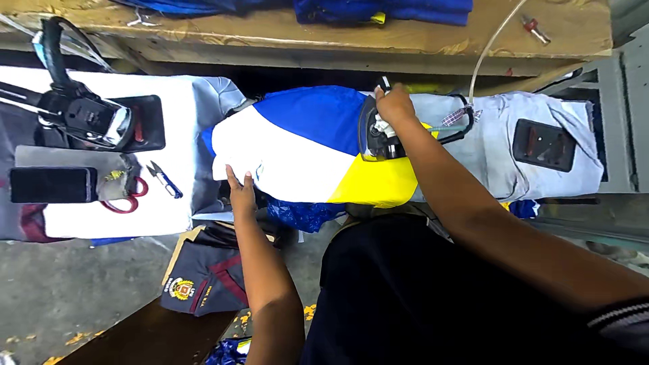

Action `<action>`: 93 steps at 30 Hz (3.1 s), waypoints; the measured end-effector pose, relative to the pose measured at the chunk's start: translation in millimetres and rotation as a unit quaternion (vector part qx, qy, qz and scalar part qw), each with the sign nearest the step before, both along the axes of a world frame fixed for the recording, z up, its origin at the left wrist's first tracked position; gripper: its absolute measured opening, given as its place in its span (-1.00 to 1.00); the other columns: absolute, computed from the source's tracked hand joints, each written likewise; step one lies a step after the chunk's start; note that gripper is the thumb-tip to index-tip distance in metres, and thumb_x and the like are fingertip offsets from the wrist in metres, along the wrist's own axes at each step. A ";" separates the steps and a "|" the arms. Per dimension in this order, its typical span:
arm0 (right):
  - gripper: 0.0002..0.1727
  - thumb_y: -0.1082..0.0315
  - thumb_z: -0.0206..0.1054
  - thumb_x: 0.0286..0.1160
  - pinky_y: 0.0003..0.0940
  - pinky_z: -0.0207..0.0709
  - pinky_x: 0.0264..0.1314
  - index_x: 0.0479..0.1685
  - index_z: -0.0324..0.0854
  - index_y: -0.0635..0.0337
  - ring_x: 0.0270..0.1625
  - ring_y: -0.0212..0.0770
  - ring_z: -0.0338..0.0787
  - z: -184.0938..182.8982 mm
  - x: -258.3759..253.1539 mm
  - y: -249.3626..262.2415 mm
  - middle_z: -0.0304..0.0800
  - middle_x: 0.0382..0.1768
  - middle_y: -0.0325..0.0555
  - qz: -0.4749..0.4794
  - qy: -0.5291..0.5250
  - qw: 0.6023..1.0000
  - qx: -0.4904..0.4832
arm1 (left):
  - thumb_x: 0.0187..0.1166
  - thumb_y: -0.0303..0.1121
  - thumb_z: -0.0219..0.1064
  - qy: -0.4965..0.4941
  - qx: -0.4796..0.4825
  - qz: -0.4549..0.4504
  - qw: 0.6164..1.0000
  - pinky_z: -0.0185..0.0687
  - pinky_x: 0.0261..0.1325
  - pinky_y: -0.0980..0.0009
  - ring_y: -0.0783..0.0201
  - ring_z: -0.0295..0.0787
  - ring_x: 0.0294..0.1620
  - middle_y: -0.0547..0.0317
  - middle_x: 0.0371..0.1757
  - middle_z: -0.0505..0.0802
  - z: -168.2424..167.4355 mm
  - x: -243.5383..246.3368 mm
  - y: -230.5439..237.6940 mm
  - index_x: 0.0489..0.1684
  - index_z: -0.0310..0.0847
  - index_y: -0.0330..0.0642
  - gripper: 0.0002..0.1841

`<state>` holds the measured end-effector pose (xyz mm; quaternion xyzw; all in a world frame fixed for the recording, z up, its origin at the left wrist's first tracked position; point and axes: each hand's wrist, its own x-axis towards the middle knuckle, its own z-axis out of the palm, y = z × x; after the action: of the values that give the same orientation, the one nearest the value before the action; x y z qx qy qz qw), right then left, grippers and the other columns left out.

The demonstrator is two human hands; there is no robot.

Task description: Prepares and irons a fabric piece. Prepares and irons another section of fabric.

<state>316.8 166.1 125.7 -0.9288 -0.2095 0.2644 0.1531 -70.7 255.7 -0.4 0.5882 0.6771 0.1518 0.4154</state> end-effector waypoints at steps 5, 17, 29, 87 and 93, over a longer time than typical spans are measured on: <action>-0.29 -0.15 -0.06 0.85 0.25 0.55 0.38 0.65 0.30 0.28 0.42 0.22 0.72 0.3 -1.0 -4.4 0.72 0.33 0.27 0.022 0.007 1.000 0.005 | 0.85 0.04 0.06 0.021 -0.018 0.000 1.000 0.15 0.70 -0.32 -0.33 0.31 0.74 -0.29 0.81 0.31 2.1 -1.8 3.2 0.98 -0.40 0.18 -0.19; -0.28 -0.19 -0.01 0.84 0.39 0.56 0.16 0.53 0.36 0.35 0.19 0.42 0.78 3.1 20.8 -105.7 0.76 0.08 0.43 0.021 -0.003 0.998 -0.060 | 0.88 -0.13 0.06 0.013 -0.007 -0.003 1.000 0.20 0.74 -0.09 -0.20 0.35 0.74 -0.33 0.81 0.29 4.7 4.2 0.7 0.97 -0.42 0.01 -0.21; -0.28 -0.17 -0.02 0.85 0.34 0.57 0.23 0.57 0.32 0.34 0.25 0.36 0.78 -2.5 24.5 -79.4 0.75 0.14 0.39 0.017 0.014 0.999 -0.044 | 0.91 -0.24 -0.03 -0.013 0.012 -0.027 0.999 0.05 0.84 0.08 -0.06 0.08 0.89 -0.26 0.92 -0.03 4.5 4.3 -0.4 0.94 -0.59 -0.13 -0.22; -0.40 -0.17 0.10 0.79 0.34 0.60 0.05 0.38 0.52 0.22 -0.02 0.30 0.83 23.4 57.9 -157.0 0.80 -0.16 0.26 0.507 0.080 0.852 -0.100 | 0.90 -0.13 0.03 0.002 -0.247 0.153 0.957 0.48 0.46 -0.23 -0.36 0.59 0.45 -0.53 0.51 0.58 -74.8 19.9 -285.3 0.67 0.26 -0.46 -0.42; -0.25 -0.16 0.48 0.50 0.37 0.56 0.17 0.60 0.46 0.04 0.09 0.33 0.81 42.3 141.4 -244.5 0.83 -0.05 0.28 0.436 0.085 0.884 -0.147 | 0.90 -0.13 0.05 0.128 -0.429 -0.082 0.890 0.32 0.62 -0.15 -0.31 0.53 0.55 -0.50 0.52 0.60 -60.3 96.0 -352.4 0.53 0.45 -0.51 -0.45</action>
<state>458.2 -78.4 168.1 -0.7298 -0.5381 0.4100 -0.0986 25.3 -96.8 -60.8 0.4204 0.6732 -0.2649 0.5477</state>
